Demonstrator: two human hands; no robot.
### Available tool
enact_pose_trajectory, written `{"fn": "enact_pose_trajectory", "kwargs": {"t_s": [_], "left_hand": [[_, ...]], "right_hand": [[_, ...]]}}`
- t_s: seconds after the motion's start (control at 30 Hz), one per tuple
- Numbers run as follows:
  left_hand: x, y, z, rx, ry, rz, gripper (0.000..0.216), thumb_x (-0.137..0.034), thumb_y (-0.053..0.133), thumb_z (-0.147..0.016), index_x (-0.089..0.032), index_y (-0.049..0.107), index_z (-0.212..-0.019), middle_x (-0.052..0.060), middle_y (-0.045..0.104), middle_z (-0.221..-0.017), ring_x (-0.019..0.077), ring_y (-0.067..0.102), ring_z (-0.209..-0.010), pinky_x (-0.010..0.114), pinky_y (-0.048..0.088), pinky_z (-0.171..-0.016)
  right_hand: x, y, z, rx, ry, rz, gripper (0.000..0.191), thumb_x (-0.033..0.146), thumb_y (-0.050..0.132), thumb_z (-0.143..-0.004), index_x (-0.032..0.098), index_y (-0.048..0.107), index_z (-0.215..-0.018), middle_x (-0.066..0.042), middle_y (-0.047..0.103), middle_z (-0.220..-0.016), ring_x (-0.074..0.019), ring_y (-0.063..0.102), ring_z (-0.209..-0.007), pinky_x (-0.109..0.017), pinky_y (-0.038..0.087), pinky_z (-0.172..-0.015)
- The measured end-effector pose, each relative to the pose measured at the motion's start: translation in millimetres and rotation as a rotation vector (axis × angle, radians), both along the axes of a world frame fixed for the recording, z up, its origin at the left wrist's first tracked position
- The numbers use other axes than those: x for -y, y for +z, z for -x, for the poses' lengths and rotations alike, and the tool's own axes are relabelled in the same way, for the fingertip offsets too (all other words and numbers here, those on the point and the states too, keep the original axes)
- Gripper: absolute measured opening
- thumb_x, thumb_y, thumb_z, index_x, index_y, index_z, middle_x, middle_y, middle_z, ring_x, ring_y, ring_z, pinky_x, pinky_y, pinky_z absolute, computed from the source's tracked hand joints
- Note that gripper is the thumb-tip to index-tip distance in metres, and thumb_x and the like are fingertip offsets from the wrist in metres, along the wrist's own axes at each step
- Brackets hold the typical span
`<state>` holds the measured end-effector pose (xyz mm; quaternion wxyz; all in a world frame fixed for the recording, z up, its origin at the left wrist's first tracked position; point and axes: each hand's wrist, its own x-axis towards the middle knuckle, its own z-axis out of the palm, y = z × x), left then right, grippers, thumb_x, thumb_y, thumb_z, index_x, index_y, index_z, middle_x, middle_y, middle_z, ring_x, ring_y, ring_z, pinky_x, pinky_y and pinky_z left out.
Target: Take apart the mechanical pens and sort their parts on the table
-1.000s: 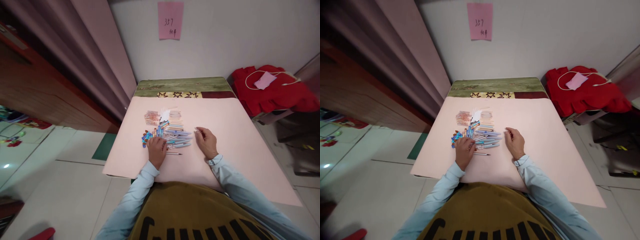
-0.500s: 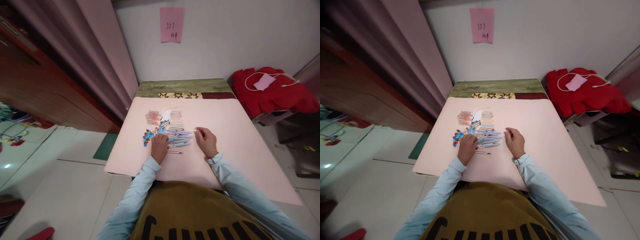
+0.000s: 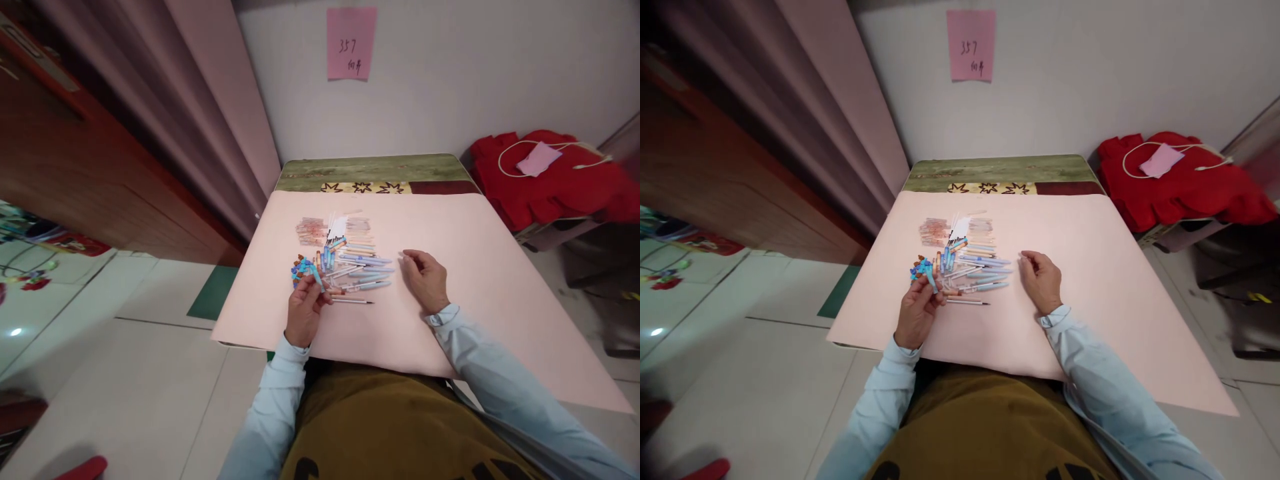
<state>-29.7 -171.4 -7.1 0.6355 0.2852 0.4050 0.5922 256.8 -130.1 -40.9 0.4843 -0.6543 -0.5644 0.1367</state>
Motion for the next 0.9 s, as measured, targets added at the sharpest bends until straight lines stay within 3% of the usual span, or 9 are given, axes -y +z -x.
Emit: {"fn": "enact_pose_trajectory", "kwargs": {"t_s": [0.13,0.33,0.4,0.53,0.63,0.9], "left_hand": [[5.9,-5.2,-2.6,0.059,-0.081,-0.04,0.027,-0.033,0.078,-0.077,-0.018,0.065,-0.095,0.003,0.067,-0.085,0.0111,0.06,-0.065,0.026,0.052,-0.059],[0.5,-10.6,2.5,0.19,-0.051,-0.024,0.023,-0.024,0.081,-0.074,-0.018,0.067,-0.092,0.002,0.07,-0.085,0.0107,0.063,-0.072,0.023,0.052,-0.067],[-1.1,-10.1,4.5,0.249,-0.035,0.019,0.024,-0.023,0.082,-0.073,-0.017,0.068,-0.092,0.002,0.07,-0.086,0.0101,0.064,-0.075,0.022,0.053,-0.07],[-2.3,-9.1,5.6,0.303,-0.029,0.066,0.027,-0.022,0.085,-0.07,-0.016,0.07,-0.093,0.002,0.071,-0.087,0.0105,0.066,-0.078,0.021,0.054,-0.072],[-2.1,-9.1,4.5,0.301,-0.046,0.055,0.027,-0.021,0.085,-0.07,-0.016,0.071,-0.092,0.003,0.071,-0.086,0.0111,0.066,-0.078,0.021,0.055,-0.071],[-1.9,-9.4,5.1,0.297,-0.068,0.022,0.025,-0.023,0.085,-0.07,-0.014,0.07,-0.088,0.003,0.071,-0.087,0.0099,0.064,-0.071,0.021,0.054,-0.068]], "right_hand": [[-0.1,-1.6,-0.9,0.019,-0.008,-0.004,0.033,0.043,0.057,-0.09,0.019,0.073,-0.106,-0.007,0.074,-0.094,-0.0193,0.064,-0.074,-0.034,0.052,-0.074],[4.3,6.4,7.2,0.21,-0.014,-0.096,0.027,0.038,0.056,-0.093,0.02,0.073,-0.104,-0.007,0.073,-0.094,-0.0206,0.064,-0.08,-0.035,0.049,-0.077],[9.6,11.7,15.4,0.3,0.059,-0.14,0.022,0.037,0.058,-0.093,0.022,0.073,-0.099,-0.006,0.072,-0.09,-0.0205,0.064,-0.081,-0.036,0.046,-0.081],[22.9,18.6,38.1,0.395,0.354,-0.145,0.015,0.036,0.064,-0.092,0.024,0.072,-0.09,-0.003,0.072,-0.087,-0.0189,0.063,-0.083,-0.033,0.043,-0.078],[28.9,18.4,53.2,0.519,0.447,-0.133,0.015,0.037,0.066,-0.091,0.024,0.072,-0.089,-0.003,0.071,-0.088,-0.0196,0.062,-0.085,-0.034,0.04,-0.079],[30.8,14.5,62.7,0.714,0.331,-0.128,0.015,0.035,0.063,-0.093,0.023,0.07,-0.089,-0.004,0.068,-0.085,-0.021,0.056,-0.086,-0.037,0.034,-0.084]]}}
